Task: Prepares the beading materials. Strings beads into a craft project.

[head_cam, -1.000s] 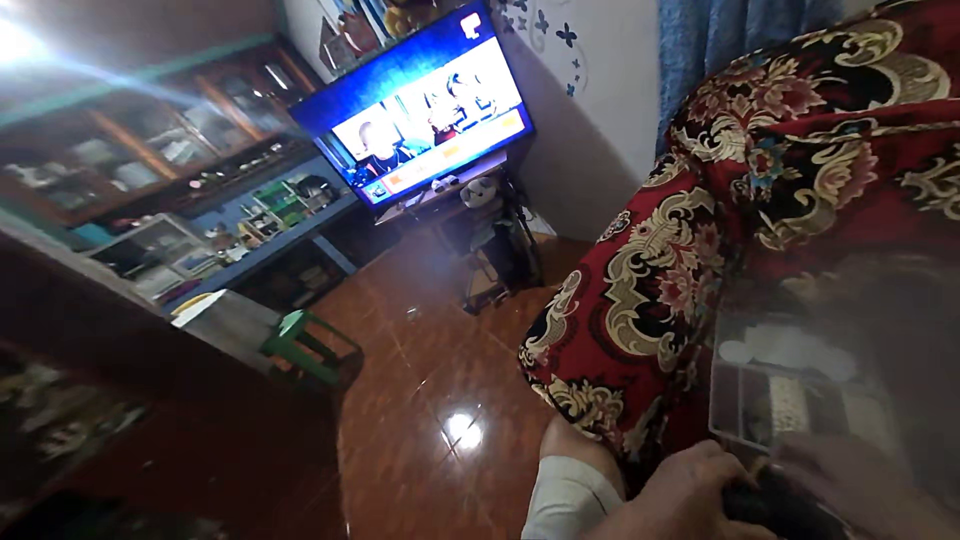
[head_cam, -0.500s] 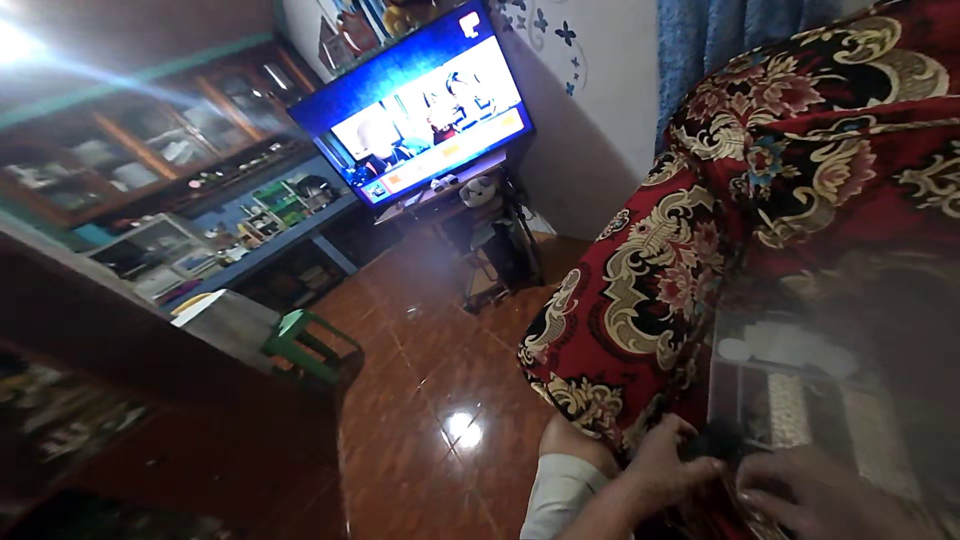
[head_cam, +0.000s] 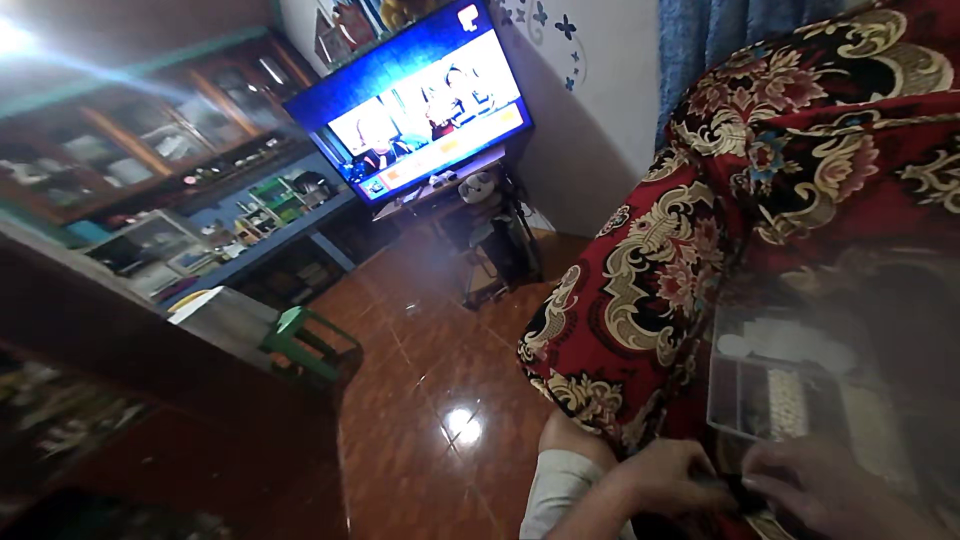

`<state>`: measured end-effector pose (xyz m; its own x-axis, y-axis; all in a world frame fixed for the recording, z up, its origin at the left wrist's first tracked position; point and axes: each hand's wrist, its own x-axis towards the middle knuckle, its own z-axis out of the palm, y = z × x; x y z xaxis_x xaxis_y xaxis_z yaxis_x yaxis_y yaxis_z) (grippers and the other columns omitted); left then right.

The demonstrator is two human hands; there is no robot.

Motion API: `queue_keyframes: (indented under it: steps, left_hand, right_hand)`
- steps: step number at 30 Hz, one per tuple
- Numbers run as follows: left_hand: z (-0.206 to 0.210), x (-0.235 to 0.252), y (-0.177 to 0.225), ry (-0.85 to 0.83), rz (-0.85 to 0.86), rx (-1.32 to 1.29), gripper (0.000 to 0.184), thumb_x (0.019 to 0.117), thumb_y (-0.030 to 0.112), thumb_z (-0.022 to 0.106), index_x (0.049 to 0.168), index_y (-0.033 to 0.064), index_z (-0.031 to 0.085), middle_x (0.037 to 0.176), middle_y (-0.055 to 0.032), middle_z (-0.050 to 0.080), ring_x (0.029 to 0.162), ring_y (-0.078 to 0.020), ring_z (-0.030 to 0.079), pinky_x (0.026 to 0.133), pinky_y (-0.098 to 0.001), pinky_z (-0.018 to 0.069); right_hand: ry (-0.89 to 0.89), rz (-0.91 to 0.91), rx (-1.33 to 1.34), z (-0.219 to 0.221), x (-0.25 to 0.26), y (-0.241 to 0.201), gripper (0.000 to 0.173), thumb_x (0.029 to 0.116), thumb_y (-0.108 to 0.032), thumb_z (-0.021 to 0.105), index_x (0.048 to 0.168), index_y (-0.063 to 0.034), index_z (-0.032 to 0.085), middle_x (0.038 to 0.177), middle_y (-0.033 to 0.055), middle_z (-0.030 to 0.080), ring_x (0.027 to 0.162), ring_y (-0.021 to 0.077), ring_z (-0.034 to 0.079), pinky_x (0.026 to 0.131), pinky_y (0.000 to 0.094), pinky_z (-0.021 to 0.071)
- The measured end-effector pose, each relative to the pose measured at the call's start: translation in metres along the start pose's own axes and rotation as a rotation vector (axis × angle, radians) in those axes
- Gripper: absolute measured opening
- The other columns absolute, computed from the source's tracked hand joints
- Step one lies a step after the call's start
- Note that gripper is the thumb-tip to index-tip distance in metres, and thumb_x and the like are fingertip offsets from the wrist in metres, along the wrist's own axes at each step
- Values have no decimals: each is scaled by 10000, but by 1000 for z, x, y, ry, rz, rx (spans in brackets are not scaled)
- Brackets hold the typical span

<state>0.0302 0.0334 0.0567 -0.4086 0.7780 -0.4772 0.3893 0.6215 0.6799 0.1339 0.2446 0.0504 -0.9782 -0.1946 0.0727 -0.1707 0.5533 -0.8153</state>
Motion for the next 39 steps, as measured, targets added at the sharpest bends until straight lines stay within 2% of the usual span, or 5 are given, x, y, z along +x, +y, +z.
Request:
queue_keyframes:
  steps: [6,17,22,31,39]
  left_hand:
    - [-10,-4,-6,280,95,-882,209,1048,243,495,1166,72,514,891,-28,654,587,-56,573,527,-204,490]
    - [-2,5,-2,48,-108,-8,455,994,260,665,1292,-74,581,1182,-290,648,1088,-392,654,982,-570,505]
    - [-19,-4,-2,266,140,-808,196,1029,244,518,1136,80,532,864,-13,656,583,-44,567,519,-198,479]
    - [-14,1,10,-44,-44,52,429,998,238,662,1268,-86,587,1166,-302,643,1070,-404,650,962,-581,501]
    - [-29,-10,1,-27,356,-843,181,935,320,642,1039,180,595,833,61,657,590,0,559,512,-164,456]
  right_hand:
    - [-107,48,78,2,2,3,154,968,-143,692,976,-10,768,822,127,749,693,240,712,714,474,590]
    - [-136,101,62,-5,1,4,173,989,-152,670,1015,-4,757,843,139,746,713,267,711,744,504,583]
    - [-150,111,155,0,3,6,146,969,-137,694,992,-10,761,823,112,744,683,214,701,706,443,588]
    - [48,124,151,-4,-1,-2,148,976,-123,672,997,1,749,793,120,731,636,220,680,664,441,583]
    - [104,62,170,1,1,12,101,917,-92,707,959,-13,755,805,98,732,705,205,702,709,460,595]
